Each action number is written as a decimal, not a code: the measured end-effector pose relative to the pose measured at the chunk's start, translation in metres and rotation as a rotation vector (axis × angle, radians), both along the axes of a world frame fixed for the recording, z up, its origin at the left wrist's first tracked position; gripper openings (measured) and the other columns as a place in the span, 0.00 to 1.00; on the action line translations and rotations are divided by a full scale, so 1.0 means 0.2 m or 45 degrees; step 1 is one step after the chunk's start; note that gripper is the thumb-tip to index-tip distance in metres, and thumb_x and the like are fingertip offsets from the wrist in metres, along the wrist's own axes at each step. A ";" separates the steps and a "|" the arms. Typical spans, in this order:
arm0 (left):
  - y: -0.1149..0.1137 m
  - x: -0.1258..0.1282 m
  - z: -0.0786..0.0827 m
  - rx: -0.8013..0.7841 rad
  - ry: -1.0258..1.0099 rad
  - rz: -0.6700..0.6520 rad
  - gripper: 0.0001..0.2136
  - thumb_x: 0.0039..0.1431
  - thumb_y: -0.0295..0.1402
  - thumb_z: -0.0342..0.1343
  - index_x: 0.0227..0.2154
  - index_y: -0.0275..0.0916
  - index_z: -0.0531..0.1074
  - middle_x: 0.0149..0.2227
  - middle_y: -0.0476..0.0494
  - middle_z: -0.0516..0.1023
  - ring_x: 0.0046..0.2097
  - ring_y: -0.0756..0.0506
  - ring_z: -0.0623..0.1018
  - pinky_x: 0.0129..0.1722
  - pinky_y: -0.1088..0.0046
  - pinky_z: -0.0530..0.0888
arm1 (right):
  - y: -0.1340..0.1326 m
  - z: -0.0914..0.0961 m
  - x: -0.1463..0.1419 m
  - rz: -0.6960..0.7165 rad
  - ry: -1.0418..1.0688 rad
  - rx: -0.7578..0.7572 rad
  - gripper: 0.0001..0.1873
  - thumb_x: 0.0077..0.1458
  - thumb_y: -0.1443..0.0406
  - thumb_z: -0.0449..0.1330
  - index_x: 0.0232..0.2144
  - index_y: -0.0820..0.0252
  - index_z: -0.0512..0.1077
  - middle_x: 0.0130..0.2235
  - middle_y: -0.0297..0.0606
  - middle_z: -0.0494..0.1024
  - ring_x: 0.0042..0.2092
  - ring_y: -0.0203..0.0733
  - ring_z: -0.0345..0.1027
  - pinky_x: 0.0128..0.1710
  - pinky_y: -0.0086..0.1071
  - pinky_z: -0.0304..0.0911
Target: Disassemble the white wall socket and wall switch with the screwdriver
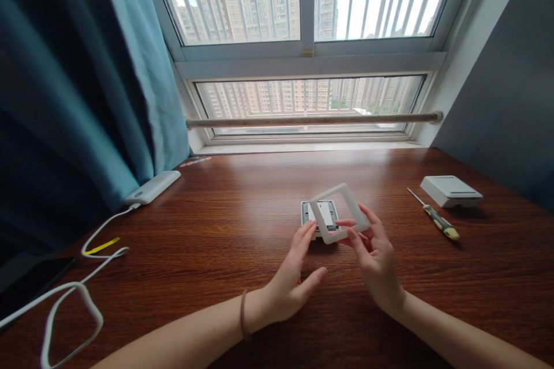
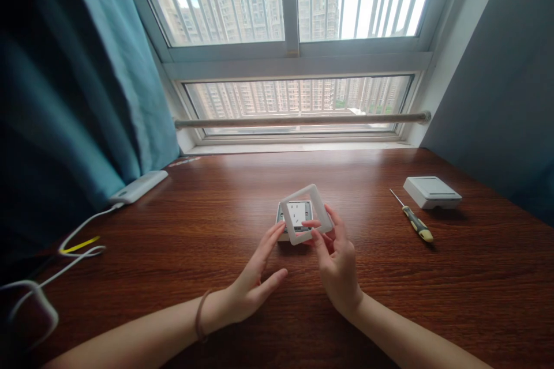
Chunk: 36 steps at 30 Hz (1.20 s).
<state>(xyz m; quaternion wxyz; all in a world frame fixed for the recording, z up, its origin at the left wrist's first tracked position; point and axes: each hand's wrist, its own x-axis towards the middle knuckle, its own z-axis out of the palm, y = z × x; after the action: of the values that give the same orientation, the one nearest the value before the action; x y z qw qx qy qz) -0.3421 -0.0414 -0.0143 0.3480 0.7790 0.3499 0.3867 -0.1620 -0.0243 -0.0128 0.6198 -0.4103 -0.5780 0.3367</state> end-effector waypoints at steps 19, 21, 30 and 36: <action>-0.05 0.02 0.02 -0.842 -0.821 -0.175 0.12 0.53 0.41 0.48 0.33 0.36 0.64 0.28 0.48 0.66 0.31 0.49 0.66 0.32 0.75 0.65 | -0.08 0.12 0.04 0.122 -1.213 1.553 0.11 0.55 0.69 0.52 0.36 0.66 0.74 0.41 0.37 0.79 0.34 0.36 0.70 0.31 0.28 0.68; -0.05 0.02 0.02 -0.844 -0.839 -0.173 0.12 0.52 0.41 0.48 0.32 0.36 0.65 0.28 0.48 0.65 0.30 0.50 0.66 0.30 0.76 0.65 | -0.07 0.12 0.05 0.119 -1.248 1.546 0.11 0.54 0.68 0.54 0.37 0.65 0.74 0.42 0.36 0.78 0.34 0.35 0.69 0.32 0.28 0.68; -0.06 0.01 0.07 -0.461 -0.486 -0.371 0.18 0.59 0.48 0.43 0.40 0.36 0.62 0.27 0.43 0.72 0.29 0.47 0.72 0.31 0.71 0.69 | -0.02 0.12 0.15 0.142 -0.996 1.153 0.15 0.52 0.73 0.54 0.43 0.63 0.70 0.36 0.41 0.77 0.42 0.43 0.70 0.40 0.34 0.69; -0.04 -0.02 0.09 -0.059 0.030 -0.219 0.08 0.59 0.32 0.47 0.40 0.36 0.64 0.31 0.41 0.74 0.34 0.48 0.74 0.36 0.73 0.70 | 0.31 0.10 0.34 -0.458 -0.123 0.174 0.14 0.47 0.63 0.62 0.39 0.58 0.68 0.31 0.35 0.74 0.33 0.40 0.72 0.35 0.36 0.72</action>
<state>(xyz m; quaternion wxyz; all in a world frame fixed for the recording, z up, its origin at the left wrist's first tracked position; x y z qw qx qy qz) -0.3456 -0.0498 0.0032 0.3936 0.8024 0.2948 0.3380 -0.0937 0.0372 0.0068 0.6679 -0.4796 -0.5460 0.1604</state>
